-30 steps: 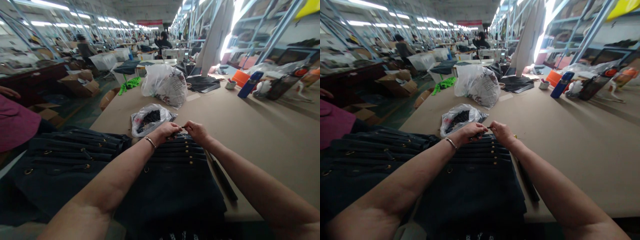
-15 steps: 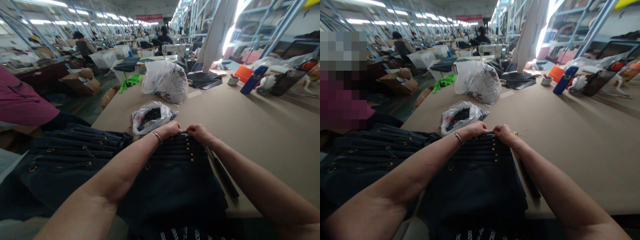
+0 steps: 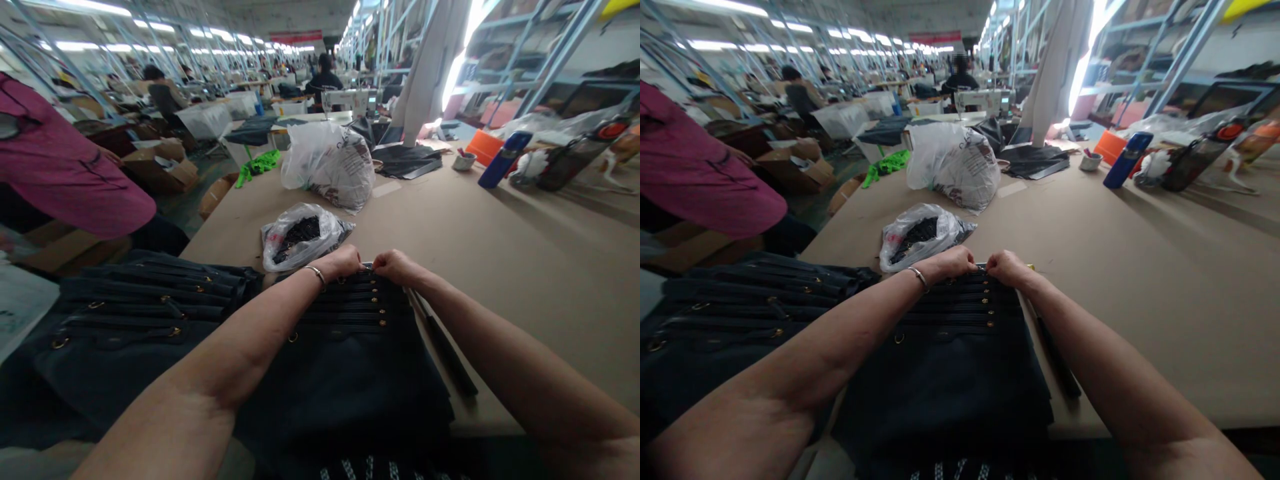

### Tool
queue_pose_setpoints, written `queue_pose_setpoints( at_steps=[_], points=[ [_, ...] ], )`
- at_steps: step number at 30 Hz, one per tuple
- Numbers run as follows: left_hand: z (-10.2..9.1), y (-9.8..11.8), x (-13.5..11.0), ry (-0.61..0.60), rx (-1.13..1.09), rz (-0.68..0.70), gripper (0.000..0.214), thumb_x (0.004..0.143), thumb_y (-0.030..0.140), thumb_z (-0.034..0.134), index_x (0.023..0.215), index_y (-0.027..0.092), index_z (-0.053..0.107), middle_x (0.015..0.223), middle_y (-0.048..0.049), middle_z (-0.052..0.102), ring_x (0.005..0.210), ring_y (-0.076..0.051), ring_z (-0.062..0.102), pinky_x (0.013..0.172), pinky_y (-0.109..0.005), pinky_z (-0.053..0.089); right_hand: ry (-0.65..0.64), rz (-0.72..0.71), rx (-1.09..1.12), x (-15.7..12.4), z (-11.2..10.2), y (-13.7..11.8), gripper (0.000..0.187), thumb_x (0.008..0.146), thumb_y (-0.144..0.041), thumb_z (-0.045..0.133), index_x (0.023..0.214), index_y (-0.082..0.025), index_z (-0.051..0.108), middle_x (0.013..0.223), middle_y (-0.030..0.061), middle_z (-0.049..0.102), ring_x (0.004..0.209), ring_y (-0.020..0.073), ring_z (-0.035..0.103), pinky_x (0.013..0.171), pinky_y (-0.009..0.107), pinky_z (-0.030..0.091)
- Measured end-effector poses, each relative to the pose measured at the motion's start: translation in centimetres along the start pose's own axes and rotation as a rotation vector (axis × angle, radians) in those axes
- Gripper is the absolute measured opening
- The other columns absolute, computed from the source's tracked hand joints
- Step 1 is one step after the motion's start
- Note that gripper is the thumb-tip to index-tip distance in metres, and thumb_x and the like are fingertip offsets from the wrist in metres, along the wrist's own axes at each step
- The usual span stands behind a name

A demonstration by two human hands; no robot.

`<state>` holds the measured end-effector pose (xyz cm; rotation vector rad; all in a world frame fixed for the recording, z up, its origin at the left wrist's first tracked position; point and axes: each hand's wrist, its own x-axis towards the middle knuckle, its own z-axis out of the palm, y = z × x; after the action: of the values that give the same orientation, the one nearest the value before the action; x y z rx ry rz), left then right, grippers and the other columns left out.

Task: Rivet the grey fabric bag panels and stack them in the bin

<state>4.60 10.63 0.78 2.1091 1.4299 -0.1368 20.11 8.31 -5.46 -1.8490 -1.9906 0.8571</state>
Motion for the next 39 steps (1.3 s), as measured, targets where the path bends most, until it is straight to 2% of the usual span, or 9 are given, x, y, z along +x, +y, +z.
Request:
queue_pose_setpoints(
  at_steps=[15, 21, 24, 27, 30, 33, 35, 39],
  points=[
    [1.0, -0.6, 0.0, 0.056, -0.029, -0.006, 0.015, 0.069, 0.018, 0.067, 0.055, 0.013, 0.063, 0.042, 0.0015, 0.047, 0.044, -0.009, 0.040, 0.048, -0.021, 0.032, -0.012, -0.059, -0.180, -0.4, -0.1, -1.0, 0.015, 0.069, -0.009, 0.058, 0.076, -0.017, 0.068, 0.065, -0.0002, 0.060, 0.061, 0.0117, 0.049, 0.054, 0.021, 0.031],
    [0.7, -1.5, -0.3, 0.061, -0.064, -0.022, 0.016, 0.069, 0.013, 0.064, 0.053, 0.012, 0.061, 0.043, 0.0014, 0.048, 0.043, -0.008, 0.039, 0.045, -0.021, 0.028, 0.019, -0.053, -0.121, -0.4, 0.0, -0.7, 0.012, 0.067, -0.009, 0.060, 0.071, -0.017, 0.068, 0.064, 0.0001, 0.059, 0.062, 0.0127, 0.050, 0.055, 0.022, 0.032],
    [0.2, -1.8, -0.7, 0.088, -0.127, -0.021, 0.010, 0.073, 0.014, 0.060, 0.064, 0.012, 0.066, 0.052, 0.0003, 0.054, 0.046, -0.008, 0.043, 0.046, -0.020, 0.031, 0.101, -0.059, -0.041, -1.0, -0.5, -0.9, 0.011, 0.071, -0.011, 0.058, 0.073, -0.016, 0.068, 0.065, 0.0008, 0.060, 0.064, 0.0126, 0.051, 0.057, 0.022, 0.033],
    [-0.2, -1.7, -1.6, 0.078, -0.235, -0.015, 0.018, 0.081, 0.021, 0.053, 0.087, 0.014, 0.068, 0.058, 0.0018, 0.055, 0.043, -0.007, 0.044, 0.042, -0.019, 0.032, 0.186, -0.103, 0.084, -2.1, -0.6, -1.5, 0.012, 0.078, -0.018, 0.056, 0.080, -0.016, 0.068, 0.070, 0.0009, 0.062, 0.067, 0.0120, 0.053, 0.060, 0.022, 0.036],
    [-0.2, -1.2, -2.8, 0.038, -0.564, -0.010, 0.021, 0.086, 0.024, 0.048, 0.098, 0.015, 0.064, 0.059, 0.0029, 0.052, 0.042, -0.007, 0.044, 0.036, -0.018, 0.029, 0.149, -0.152, 0.274, -3.2, 0.0, -2.5, 0.020, 0.082, -0.031, 0.054, 0.085, -0.016, 0.065, 0.066, -0.0004, 0.061, 0.061, 0.0109, 0.053, 0.057, 0.022, 0.039],
    [0.1, -0.5, -3.7, -0.028, -0.882, 0.023, 0.019, 0.086, 0.026, 0.053, 0.098, 0.014, 0.061, 0.062, 0.0016, 0.054, 0.043, -0.006, 0.047, 0.033, -0.015, 0.026, 0.084, -0.190, 0.745, -4.0, 1.0, -3.5, 0.030, 0.073, -0.040, 0.063, 0.089, -0.015, 0.061, 0.064, -0.0012, 0.061, 0.056, 0.0108, 0.054, 0.054, 0.022, 0.042],
    [0.3, 0.0, -4.1, -0.076, -1.013, 0.054, 0.019, 0.086, 0.026, 0.055, 0.099, 0.013, 0.059, 0.060, 0.0016, 0.053, 0.042, -0.006, 0.046, 0.032, -0.014, 0.025, 0.093, -0.213, 1.047, -4.4, 1.5, -4.2, 0.035, 0.063, -0.038, 0.072, 0.087, -0.016, 0.060, 0.067, -0.0004, 0.064, 0.059, 0.0118, 0.058, 0.058, 0.024, 0.045],
    [0.8, 0.4, -4.3, -0.080, -1.147, 0.099, 0.018, 0.087, 0.023, 0.051, 0.101, 0.013, 0.056, 0.058, 0.0027, 0.050, 0.039, -0.006, 0.044, 0.030, -0.014, 0.025, 0.193, -0.174, 1.270, -5.0, 2.0, -4.9, 0.034, 0.061, -0.037, 0.076, 0.083, -0.015, 0.061, 0.066, 0.0005, 0.065, 0.058, 0.0128, 0.061, 0.058, 0.024, 0.048]
  ],
)
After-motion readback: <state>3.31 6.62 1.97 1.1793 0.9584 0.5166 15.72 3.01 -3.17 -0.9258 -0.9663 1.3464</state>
